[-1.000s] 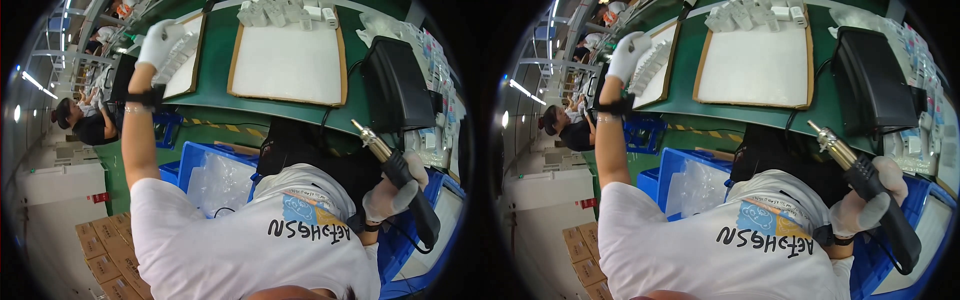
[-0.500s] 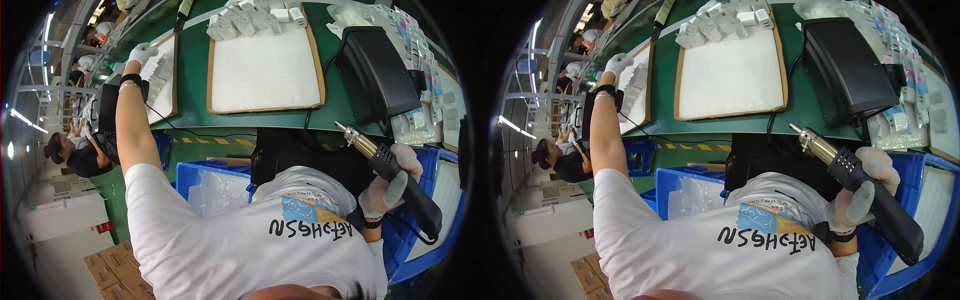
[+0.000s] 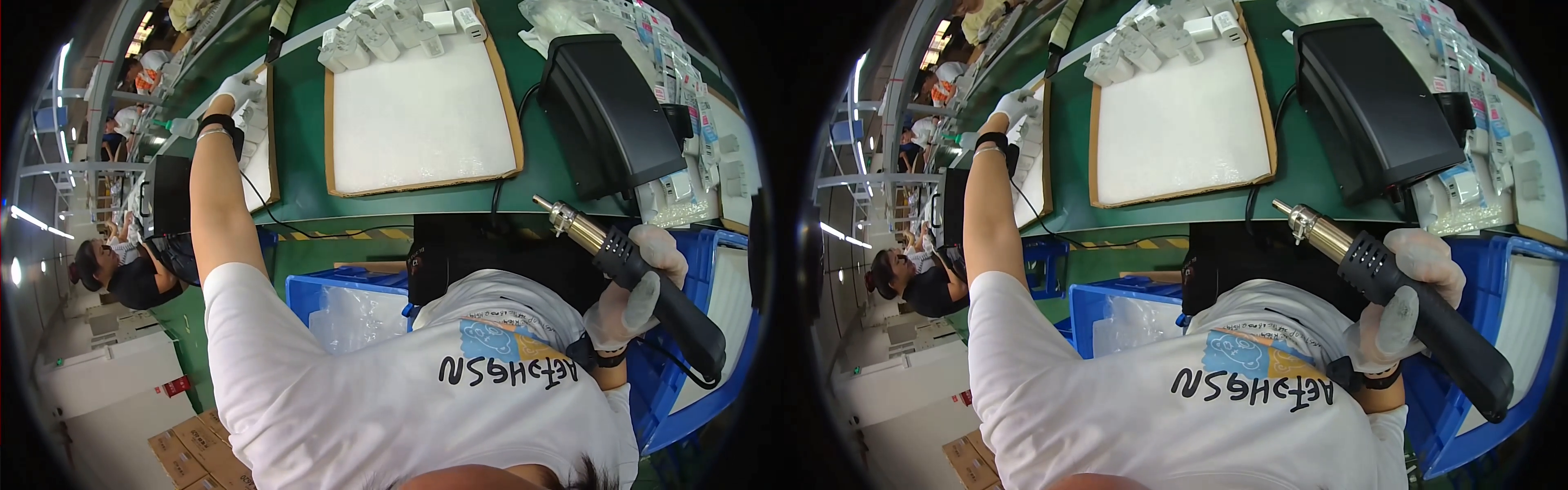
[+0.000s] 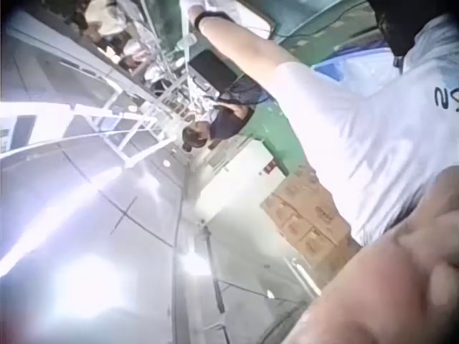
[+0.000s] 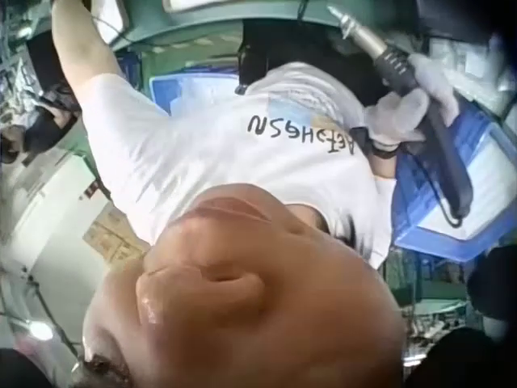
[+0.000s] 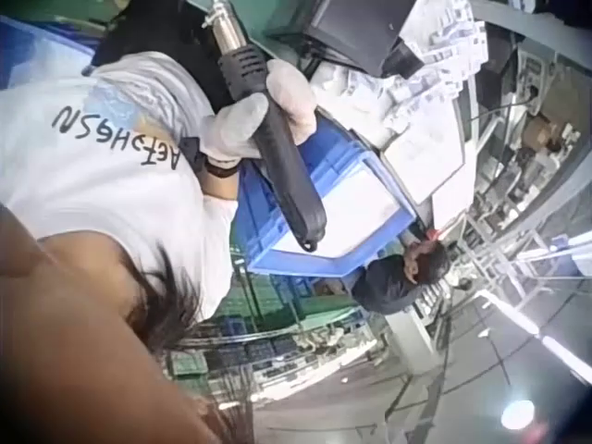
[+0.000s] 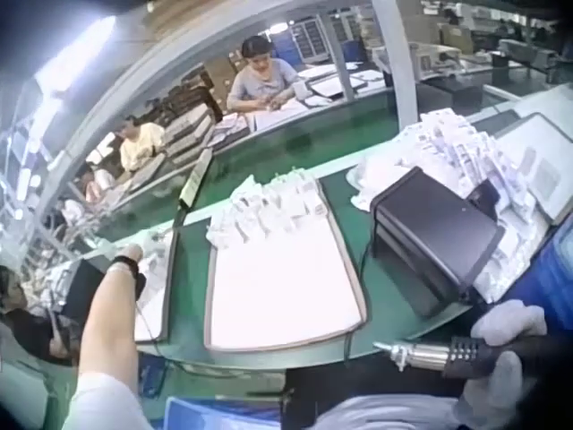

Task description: The person holds a power adapter, applies heat to its seams with a heat gun, and places it on a tray before picking up another one to repeat the process.

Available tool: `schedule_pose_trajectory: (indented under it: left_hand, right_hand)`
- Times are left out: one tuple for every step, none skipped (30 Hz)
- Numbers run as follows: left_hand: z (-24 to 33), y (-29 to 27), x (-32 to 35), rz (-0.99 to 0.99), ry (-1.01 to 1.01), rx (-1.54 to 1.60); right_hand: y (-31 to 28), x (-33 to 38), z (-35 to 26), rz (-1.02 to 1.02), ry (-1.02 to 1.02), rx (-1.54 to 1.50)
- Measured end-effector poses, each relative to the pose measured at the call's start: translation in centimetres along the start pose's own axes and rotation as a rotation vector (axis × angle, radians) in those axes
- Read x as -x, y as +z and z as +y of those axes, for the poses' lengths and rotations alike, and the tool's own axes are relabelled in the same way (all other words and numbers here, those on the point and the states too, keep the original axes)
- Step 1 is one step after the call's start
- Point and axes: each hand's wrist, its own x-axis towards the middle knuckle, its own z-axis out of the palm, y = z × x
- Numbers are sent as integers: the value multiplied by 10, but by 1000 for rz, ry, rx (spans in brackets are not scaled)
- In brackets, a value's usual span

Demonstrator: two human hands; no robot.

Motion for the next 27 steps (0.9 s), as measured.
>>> schedule_pose_trajectory:
  left_hand:
    - [1, 5, 3, -5, -17, 34]
    - [4, 10, 6, -11, -34, 68]
    - [5, 14, 6, -18, -51, 102]
    - [-2, 13, 8, -20, -60, 101]
    - [-13, 9, 8, -33, -65, 180]
    - [-16, 6, 7, -47, -65, 260]
    - [-20, 5, 8, -60, -66, 339]
    - [-25, 3, 11, -62, -73, 338]
    - [-12, -1, 14, -82, -127, 257]
    - [2, -6, 18, -101, -180, 174]
    - [7, -10, 25, -111, -244, 86]
    - [6, -10, 26, -113, -246, 84]
    - [4, -10, 27, -160, -329, 120]
    - [1, -10, 29, -205, -415, 156]
    - [0, -9, 30, -251, -499, 192]
    - [0, -8, 28, -252, -498, 190]
    - [2, -6, 24, -258, -478, 71]
    - [5, -4, 19, -263, -455, -48]
    - [6, -1, 15, -267, -433, -165]
    - [6, 0, 11, -268, -430, -165]
    - [5, 2, 6, -274, -431, -191]
    - [3, 3, 2, -280, -434, -217]
    - [2, 3, 0, -286, -438, -243]
    - [1, 3, -3, -292, -441, -270]
    - [0, 3, -5, -298, -445, -296]
    - [-2, 3, -6, -304, -452, -322]
    - [-4, 2, -6, -309, -459, -349]
  right_hand:
    - [1, 0, 1, 3, 2, 4]
    - [2, 0, 1, 0, 3, 4]
    - [3, 1, 2, -4, 4, 5]
    - [3, 1, 1, -15, 9, -2]
    - [3, 1, 0, -21, 16, -6]
    - [2, 1, 1, -14, 16, -8]
    - [2, 1, 1, -7, 16, -11]
    - [2, 1, 2, -1, 17, -16]
    - [2, 0, 3, 4, 18, -2]
    - [2, 0, 3, 14, 14, -2]
    - [2, 0, 3, 18, 11, -16]
    - [2, 0, 3, 23, 8, -29]
    - [1, 1, 3, 25, 11, -29]
    - [1, 0, 3, 22, 14, -29]
    - [1, 0, 4, 20, 16, -28]
    - [1, 0, 4, 20, 18, -25]
    - [1, 1, 5, 23, 18, -24]
    - [2, 1, 5, 14, 5, -25]
    - [2, 1, 5, 3, -7, -27]
    - [2, 1, 5, -8, -20, -28]
    - [1, 1, 5, -6, -20, -26]
    - [0, 1, 5, 10, -11, -23]
    - [-1, 1, 4, 25, -2, -21]
    - [-2, 1, 4, 41, 8, -17]
    - [-2, 0, 4, 41, 9, -17]
    - [-2, 0, 4, 39, 16, -16]
    - [-2, 0, 5, 37, 23, -17]
